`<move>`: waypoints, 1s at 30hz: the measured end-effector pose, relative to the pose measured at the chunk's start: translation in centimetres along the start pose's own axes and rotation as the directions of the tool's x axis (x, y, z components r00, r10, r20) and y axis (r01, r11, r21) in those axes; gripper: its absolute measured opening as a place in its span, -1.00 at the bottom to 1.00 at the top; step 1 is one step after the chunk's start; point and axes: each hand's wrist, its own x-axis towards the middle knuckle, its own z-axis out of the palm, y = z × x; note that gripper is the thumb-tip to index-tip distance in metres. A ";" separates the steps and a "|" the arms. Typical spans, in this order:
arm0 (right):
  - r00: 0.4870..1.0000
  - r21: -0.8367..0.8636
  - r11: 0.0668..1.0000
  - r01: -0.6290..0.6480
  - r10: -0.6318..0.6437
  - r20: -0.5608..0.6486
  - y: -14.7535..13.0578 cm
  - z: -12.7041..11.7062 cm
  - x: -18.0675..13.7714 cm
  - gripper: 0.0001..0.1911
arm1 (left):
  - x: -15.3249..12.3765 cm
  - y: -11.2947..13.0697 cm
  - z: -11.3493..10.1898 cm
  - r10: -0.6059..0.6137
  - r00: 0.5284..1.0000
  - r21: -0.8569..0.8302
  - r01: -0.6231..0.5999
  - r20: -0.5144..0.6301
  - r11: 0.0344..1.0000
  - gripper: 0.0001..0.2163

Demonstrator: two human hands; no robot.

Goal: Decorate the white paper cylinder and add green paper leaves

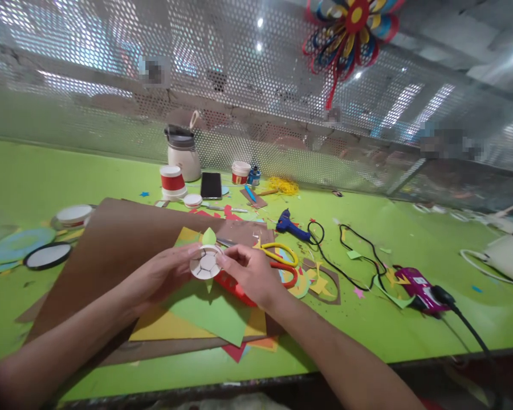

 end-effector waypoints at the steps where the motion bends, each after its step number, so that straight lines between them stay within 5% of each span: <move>1: 1.000 0.026 1.000 -0.011 0.011 -0.002 0.0 0.0 0.0 -0.80 | 0.1 0.0 0.0 0.007 1.000 -0.003 -0.007 0.005 1.000 -0.73; 18: 0.992 0.160 0.979 -0.128 0.124 0.034 0.1 0.1 0.1 -0.72 | 0.2 0.0 0.3 0.006 0.999 0.043 -0.004 -0.035 0.999 -0.78; 30: 0.996 0.181 0.982 -0.046 0.058 -0.062 0.8 0.4 0.6 -0.66 | 0.0 0.4 0.2 0.054 0.996 0.051 -0.051 -0.077 0.997 -0.70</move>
